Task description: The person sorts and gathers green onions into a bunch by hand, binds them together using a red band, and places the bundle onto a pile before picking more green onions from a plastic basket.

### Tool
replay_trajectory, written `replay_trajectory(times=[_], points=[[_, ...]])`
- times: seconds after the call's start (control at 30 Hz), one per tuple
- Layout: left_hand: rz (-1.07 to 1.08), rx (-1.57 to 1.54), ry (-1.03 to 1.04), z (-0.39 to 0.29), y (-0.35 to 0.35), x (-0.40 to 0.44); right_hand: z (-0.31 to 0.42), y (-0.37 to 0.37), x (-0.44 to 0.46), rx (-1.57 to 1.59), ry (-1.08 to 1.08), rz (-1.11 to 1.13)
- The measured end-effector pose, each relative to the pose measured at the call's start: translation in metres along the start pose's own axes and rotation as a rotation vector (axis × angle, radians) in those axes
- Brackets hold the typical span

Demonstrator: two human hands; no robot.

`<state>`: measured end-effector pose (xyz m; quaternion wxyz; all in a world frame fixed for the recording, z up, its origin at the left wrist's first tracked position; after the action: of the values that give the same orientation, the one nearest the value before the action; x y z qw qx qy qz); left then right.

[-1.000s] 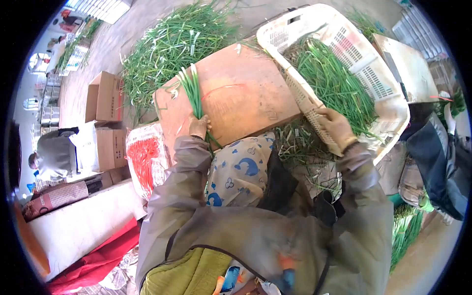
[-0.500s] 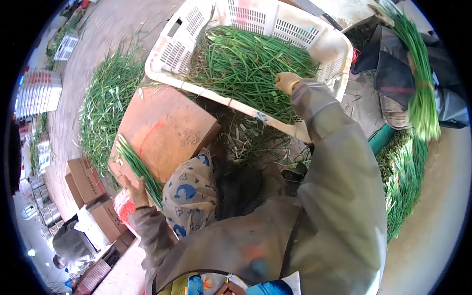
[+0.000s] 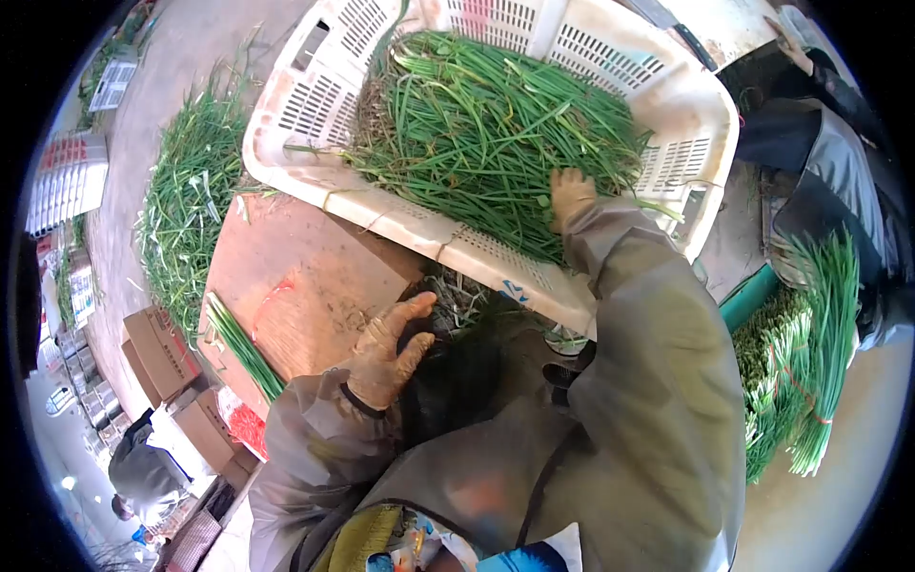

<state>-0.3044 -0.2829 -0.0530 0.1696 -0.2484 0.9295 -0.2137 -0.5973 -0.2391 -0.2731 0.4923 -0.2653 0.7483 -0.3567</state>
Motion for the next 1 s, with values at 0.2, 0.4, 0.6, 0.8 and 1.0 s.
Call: replay_trajectory(times=[0.2,0.4,0.6,0.8,1.0], points=[[-0.001,-0.094,-0.087,0.002,-0.002,0.007,-0.119,0.060,0.043,0.414,0.500,0.083],[0.071,-0.095,-0.086,0.002,0.005,0.005,-0.115,0.062,0.030,0.655,0.328,0.232],[0.070,-0.131,-0.094,0.004,0.011,-0.001,-0.105,0.060,0.009,0.663,0.196,0.352],[0.116,-0.075,-0.093,0.001,0.012,0.000,-0.088,0.094,0.021,0.394,0.398,0.380],[0.085,-0.051,-0.048,-0.002,0.008,0.000,-0.065,0.100,0.035,0.517,0.392,0.456]])
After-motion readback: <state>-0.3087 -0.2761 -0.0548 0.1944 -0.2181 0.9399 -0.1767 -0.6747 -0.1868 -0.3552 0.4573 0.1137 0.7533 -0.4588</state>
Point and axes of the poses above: each hand's wrist, its own x-axis towards the middle knuckle, its own y-axis out of the palm, z = x × y, the point moved 6 cm from there along x, towards the middle knuckle, and after that the axes turned 4 degrees about z, right-handed, at the moved point
